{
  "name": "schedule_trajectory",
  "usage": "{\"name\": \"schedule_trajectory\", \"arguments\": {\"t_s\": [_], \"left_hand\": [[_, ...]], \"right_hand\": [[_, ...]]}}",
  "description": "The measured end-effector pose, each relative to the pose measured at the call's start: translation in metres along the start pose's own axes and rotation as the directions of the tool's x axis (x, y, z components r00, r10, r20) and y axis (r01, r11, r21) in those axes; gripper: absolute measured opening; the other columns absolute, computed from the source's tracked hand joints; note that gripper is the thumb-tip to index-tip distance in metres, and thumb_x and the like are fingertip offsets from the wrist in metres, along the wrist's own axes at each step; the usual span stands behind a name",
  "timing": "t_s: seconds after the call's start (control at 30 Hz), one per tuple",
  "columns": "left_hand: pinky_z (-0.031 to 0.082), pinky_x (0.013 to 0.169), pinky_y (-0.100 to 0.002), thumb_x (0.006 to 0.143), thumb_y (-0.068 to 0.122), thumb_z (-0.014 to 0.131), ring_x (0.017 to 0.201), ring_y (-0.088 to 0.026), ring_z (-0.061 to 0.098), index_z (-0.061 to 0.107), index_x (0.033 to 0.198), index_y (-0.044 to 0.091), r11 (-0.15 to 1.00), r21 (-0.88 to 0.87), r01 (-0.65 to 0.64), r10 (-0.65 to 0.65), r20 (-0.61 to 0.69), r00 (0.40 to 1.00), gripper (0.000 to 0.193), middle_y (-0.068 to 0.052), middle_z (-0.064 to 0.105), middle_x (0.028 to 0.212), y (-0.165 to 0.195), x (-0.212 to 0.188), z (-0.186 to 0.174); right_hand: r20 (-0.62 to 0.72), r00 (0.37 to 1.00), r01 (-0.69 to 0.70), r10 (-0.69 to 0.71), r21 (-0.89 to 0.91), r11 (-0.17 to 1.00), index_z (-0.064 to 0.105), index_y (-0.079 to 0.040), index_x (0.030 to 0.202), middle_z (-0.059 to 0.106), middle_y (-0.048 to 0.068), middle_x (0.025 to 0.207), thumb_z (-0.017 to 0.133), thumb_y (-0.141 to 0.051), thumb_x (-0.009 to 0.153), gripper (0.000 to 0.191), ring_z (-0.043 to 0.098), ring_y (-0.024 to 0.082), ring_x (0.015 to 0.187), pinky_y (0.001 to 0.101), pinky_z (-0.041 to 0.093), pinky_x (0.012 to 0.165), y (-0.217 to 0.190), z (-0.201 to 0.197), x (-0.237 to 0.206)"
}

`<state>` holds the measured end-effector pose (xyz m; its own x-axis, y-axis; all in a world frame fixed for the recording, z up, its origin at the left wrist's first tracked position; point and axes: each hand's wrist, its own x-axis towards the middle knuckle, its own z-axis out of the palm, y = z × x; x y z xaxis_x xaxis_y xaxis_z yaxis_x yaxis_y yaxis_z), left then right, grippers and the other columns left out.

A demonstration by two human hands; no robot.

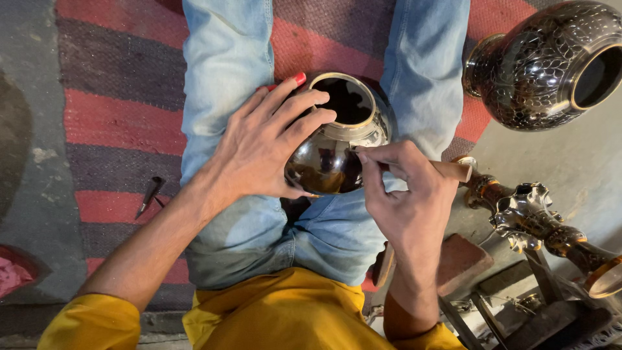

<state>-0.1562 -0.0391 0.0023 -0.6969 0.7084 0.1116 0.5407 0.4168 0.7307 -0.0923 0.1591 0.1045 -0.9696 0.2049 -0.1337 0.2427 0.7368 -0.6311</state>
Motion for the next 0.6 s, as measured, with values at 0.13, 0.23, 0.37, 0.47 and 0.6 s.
{"name": "schedule_trajectory", "arguments": {"t_s": [0.13,0.23,0.37,0.47,0.6], "left_hand": [[0.042,0.111,-0.062,0.04,0.045,0.099,0.143,-0.039,0.042,0.05,0.142,0.017,1.0,0.001,-0.001,0.001,-0.003,1.0,0.117,-0.006,0.049,0.148,-0.0005,0.0011,0.0013],[0.042,0.112,-0.061,0.039,0.045,0.098,0.143,-0.038,0.043,0.05,0.142,0.017,1.0,0.011,0.004,-0.004,0.006,1.0,0.117,-0.005,0.049,0.148,-0.0019,0.0011,0.001],[0.043,0.111,-0.061,0.044,0.047,0.099,0.143,-0.038,0.044,0.05,0.143,0.017,1.0,0.008,-0.015,0.016,-0.012,1.0,0.114,-0.006,0.049,0.148,-0.0024,0.0004,0.0009],[0.044,0.109,-0.061,0.044,0.046,0.099,0.141,-0.038,0.045,0.051,0.142,0.017,1.0,0.017,-0.019,0.019,-0.02,1.0,0.113,-0.006,0.05,0.147,-0.0023,0.001,0.0006],[0.045,0.108,-0.06,0.042,0.048,0.099,0.14,-0.038,0.046,0.052,0.141,0.016,0.999,0.019,-0.03,0.03,-0.03,0.999,0.115,-0.006,0.051,0.146,-0.0021,0.0028,0.0001]], "right_hand": [[-0.037,0.998,0.042,-0.041,0.008,0.999,0.07,0.0,0.095,0.077,0.007,0.09,0.077,0.004,0.09,0.01,0.078,0.012,0.079,0.0232,0.06,0.068,0.0002,0.004,-0.0013],[-0.062,0.998,0.023,-0.023,-0.001,1.0,0.069,0.0,0.094,0.076,0.007,0.088,0.078,0.004,0.09,0.01,0.077,0.013,0.078,0.0228,0.058,0.066,-0.0009,0.0074,-0.0034],[-0.065,0.998,0.026,-0.026,0.003,1.0,0.07,0.0,0.096,0.076,0.007,0.088,0.078,0.004,0.092,0.01,0.077,0.013,0.078,0.0233,0.058,0.07,-0.0009,0.0087,-0.0054],[-0.028,0.998,0.048,-0.048,-0.002,0.999,0.07,0.0,0.097,0.077,0.008,0.091,0.077,0.005,0.091,0.01,0.078,0.013,0.081,0.0238,0.058,0.071,0.0006,0.0031,-0.0059],[-0.023,0.999,0.041,-0.04,0.044,0.998,0.068,0.001,0.098,0.077,0.008,0.094,0.077,0.004,0.092,0.011,0.078,0.013,0.084,0.0243,0.062,0.077,-0.0003,0.0008,-0.0084]]}}
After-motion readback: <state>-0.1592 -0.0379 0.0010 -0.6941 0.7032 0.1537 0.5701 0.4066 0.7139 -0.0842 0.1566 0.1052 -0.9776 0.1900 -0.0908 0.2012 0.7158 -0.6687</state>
